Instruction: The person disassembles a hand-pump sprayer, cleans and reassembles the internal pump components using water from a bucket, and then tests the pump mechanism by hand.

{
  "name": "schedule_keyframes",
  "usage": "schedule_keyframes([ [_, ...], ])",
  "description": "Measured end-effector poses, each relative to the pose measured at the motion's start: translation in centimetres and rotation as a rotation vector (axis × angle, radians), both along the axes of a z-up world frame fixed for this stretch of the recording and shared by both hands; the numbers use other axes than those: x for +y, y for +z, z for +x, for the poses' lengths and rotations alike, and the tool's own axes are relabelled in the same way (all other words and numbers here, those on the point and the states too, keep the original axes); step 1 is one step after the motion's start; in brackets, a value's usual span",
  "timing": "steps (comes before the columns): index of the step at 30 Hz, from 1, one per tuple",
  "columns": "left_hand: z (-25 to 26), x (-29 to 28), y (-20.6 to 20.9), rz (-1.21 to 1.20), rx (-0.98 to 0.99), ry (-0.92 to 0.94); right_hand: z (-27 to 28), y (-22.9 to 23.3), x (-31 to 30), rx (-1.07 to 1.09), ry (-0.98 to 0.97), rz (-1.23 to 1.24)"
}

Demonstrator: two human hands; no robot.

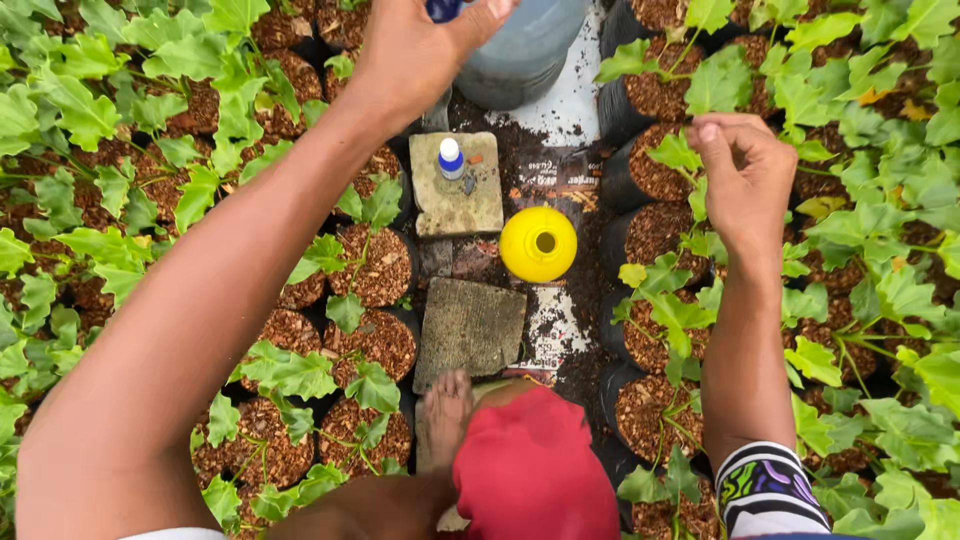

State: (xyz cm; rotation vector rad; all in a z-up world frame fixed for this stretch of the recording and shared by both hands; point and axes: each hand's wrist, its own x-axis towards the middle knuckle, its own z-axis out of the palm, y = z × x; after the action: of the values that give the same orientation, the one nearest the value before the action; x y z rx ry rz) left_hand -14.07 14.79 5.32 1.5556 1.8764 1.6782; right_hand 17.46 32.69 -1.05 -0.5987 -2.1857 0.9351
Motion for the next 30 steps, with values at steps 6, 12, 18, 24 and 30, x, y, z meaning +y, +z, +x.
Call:
schedule_keyframes([
  [6, -0.4, 1.1, 2.6, 0.049, -0.2, -0.154, -4.3, 2.0, 1.2, -0.184, 0.052, -0.037],
  [12, -2.2, -1.3, 3.6, 0.212, -0.453, -0.117, -16.0, -5.8, 1.6, -0.467, 0.329, 0.025],
  [18, -3.4, -3.0, 2.1, 0.311, -0.419, 0.044, -24.0, -17.5, -3.2, -0.927, 0.663, 0.22],
  [24, -4.2, -3.2, -2.3, 0.232, -0.52, 0.029, -24.0, -20.7, -3.5, -0.788, 0.792, 0.284],
  [30, -3.8, -1.3, -4.5, 0.187, -0.525, -0.15, -20.1, -18.5, -0.4, -0.571, 0.789, 0.302],
])
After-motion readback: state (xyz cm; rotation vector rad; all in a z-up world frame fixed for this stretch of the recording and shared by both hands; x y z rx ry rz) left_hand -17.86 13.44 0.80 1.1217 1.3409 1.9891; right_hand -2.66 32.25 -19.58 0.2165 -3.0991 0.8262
